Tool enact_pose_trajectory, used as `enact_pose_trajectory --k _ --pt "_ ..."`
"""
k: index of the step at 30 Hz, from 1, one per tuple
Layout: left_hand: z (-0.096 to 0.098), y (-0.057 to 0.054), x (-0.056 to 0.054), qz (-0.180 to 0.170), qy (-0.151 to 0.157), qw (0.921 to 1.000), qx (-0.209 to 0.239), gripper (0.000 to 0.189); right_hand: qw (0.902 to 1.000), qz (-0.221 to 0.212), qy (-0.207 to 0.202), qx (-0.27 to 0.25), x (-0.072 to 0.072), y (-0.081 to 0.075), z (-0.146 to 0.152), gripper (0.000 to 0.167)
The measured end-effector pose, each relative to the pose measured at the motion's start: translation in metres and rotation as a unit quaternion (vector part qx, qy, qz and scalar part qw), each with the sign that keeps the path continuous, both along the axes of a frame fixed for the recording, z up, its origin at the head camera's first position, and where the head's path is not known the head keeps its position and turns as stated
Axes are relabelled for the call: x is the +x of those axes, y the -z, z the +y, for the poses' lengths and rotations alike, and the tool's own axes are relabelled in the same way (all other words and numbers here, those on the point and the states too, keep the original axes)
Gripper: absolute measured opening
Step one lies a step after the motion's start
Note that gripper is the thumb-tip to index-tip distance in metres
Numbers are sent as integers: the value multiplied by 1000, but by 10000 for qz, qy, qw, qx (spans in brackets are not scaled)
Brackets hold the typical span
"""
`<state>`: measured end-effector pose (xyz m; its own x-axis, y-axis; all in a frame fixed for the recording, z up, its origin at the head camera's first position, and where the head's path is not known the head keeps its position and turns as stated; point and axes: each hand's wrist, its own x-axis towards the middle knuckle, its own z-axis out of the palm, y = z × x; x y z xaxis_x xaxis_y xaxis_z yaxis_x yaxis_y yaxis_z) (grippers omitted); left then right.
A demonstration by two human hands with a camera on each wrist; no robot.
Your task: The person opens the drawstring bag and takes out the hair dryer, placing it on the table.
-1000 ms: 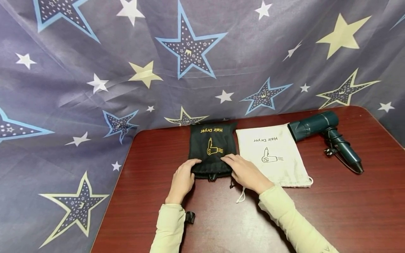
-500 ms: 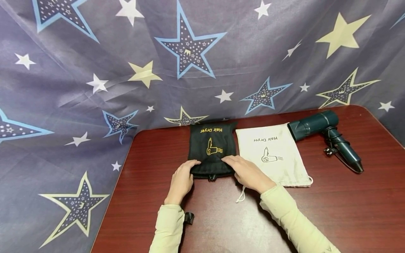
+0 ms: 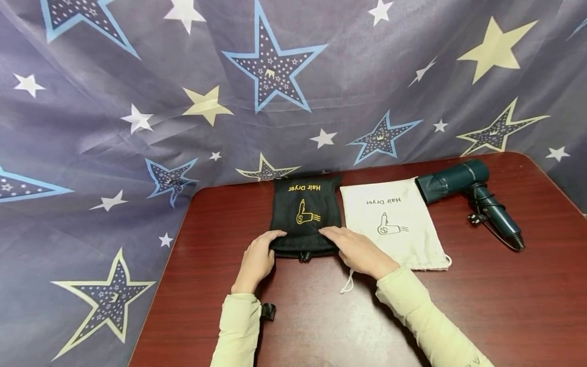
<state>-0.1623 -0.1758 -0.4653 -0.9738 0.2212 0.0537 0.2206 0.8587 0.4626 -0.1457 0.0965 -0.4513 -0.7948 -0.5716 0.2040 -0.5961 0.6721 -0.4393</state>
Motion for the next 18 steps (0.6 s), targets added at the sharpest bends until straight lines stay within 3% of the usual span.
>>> enact_pose_trajectory --k 10,18 --pt "0 0 -3 -131 -59 9999 -49 60 9999 -116 5 -12 0 -4 -1 54" --pt "-2 0 -3 41 118 9999 -6 59 9996 -254 76 118 1 -1 -2 59"
